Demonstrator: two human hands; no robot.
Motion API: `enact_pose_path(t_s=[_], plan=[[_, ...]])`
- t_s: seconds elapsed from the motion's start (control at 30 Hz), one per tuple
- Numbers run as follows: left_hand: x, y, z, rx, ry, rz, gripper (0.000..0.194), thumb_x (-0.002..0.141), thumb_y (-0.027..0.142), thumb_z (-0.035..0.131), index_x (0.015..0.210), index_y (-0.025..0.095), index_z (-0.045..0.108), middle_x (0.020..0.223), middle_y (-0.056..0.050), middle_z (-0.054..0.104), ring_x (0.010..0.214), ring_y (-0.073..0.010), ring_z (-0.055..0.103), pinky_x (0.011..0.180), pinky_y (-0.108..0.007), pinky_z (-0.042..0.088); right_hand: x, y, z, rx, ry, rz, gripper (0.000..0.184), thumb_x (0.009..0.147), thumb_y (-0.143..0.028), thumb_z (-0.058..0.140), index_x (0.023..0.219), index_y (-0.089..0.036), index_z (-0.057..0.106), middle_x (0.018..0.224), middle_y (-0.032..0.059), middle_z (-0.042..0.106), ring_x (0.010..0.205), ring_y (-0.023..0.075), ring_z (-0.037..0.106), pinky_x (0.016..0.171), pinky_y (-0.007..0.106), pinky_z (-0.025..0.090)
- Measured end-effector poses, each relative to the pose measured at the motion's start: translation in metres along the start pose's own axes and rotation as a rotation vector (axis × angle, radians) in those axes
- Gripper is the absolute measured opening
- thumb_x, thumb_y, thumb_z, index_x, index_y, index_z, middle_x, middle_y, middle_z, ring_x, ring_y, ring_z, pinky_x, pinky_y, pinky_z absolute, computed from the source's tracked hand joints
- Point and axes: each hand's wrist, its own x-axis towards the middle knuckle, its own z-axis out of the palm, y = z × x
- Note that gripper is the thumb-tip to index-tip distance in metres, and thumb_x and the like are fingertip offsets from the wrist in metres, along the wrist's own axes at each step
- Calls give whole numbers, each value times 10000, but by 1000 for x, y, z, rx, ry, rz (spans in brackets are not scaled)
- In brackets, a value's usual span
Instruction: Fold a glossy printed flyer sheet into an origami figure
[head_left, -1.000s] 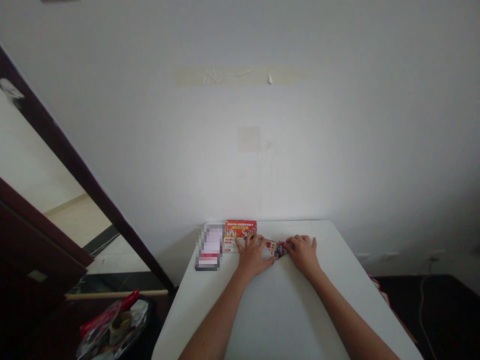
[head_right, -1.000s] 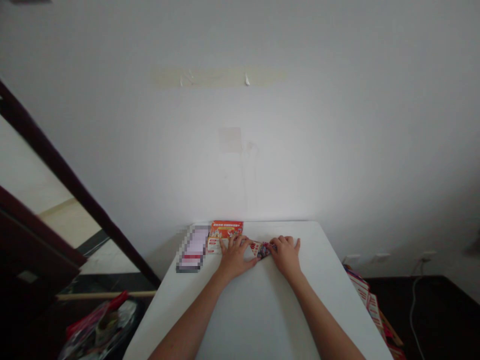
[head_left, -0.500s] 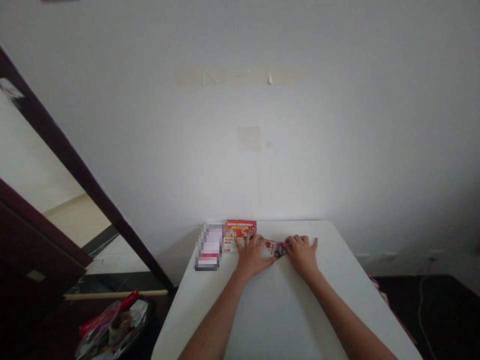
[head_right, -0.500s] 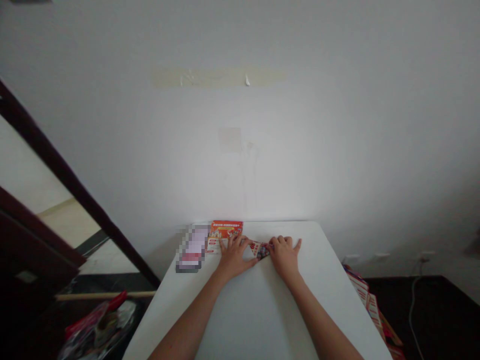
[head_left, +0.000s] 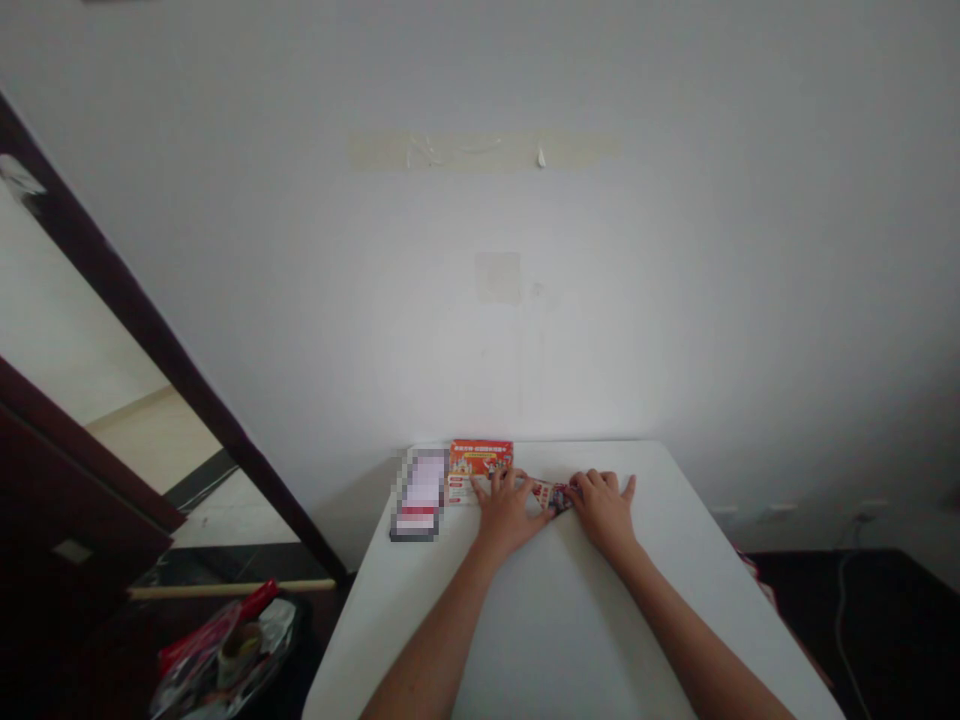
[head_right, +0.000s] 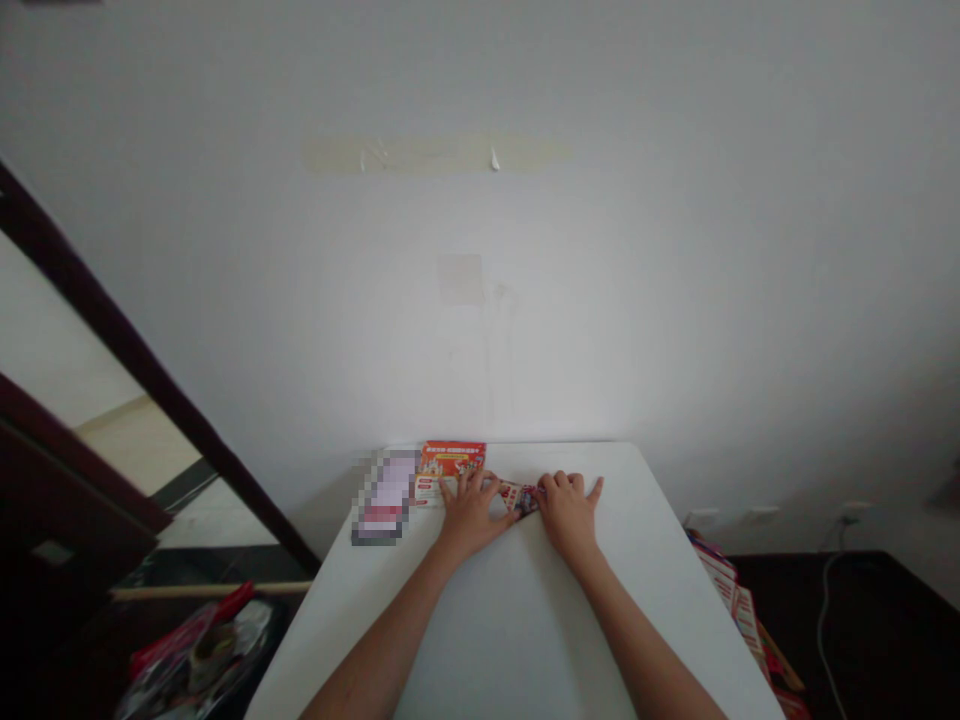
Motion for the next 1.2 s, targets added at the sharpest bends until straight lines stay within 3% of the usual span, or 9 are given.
enact_pose_path(t_s=[0.47,0.63,0.77,0.9,1.2], plan=[[-2,6,-1,-23,37,-10,492,787,650,610,1186,365,645,1366,-49,550,1349,-385,335,1121,-757,22,1,-3,-4,-12,31,6,225,971,-375,455,1006,-280,656,1025,65,670,1094,295,509,1086,757,37],[-3,8,5,-33,75,17,493,818,668,573,1202,366,644,1358,-47,559,1353,-388,313,1107,-776,1,3,6,-4,27,43,3,224,963,-384,469,993,-292,672,1020,58,678,1101,296,508,1088,756,1],[0,5,7,-50,84,30,356,875,601,545,1134,391,670,1307,-24,590,1333,-360,348,1092,-789,1,4,11,-2,67,41,8,237,963,-389,463,1005,-294,676,1035,54,680,1116,293,506,1080,766,-2],[1,5,6,-63,101,26,311,875,564,572,1133,422,671,1255,-17,615,1316,-348,364,1092,-783,-14,4,18,-1,170,19,10,290,970,-426,427,950,-266,667,1008,43,687,1085,265,533,1100,741,68],[-3,6,6,-87,126,33,307,883,550,560,1160,469,666,1247,-21,613,1304,-336,357,1099,-770,-27,2,36,-5,304,2,-93,327,976,-439,400,913,-280,679,1010,21,698,1107,245,555,1103,740,52]])
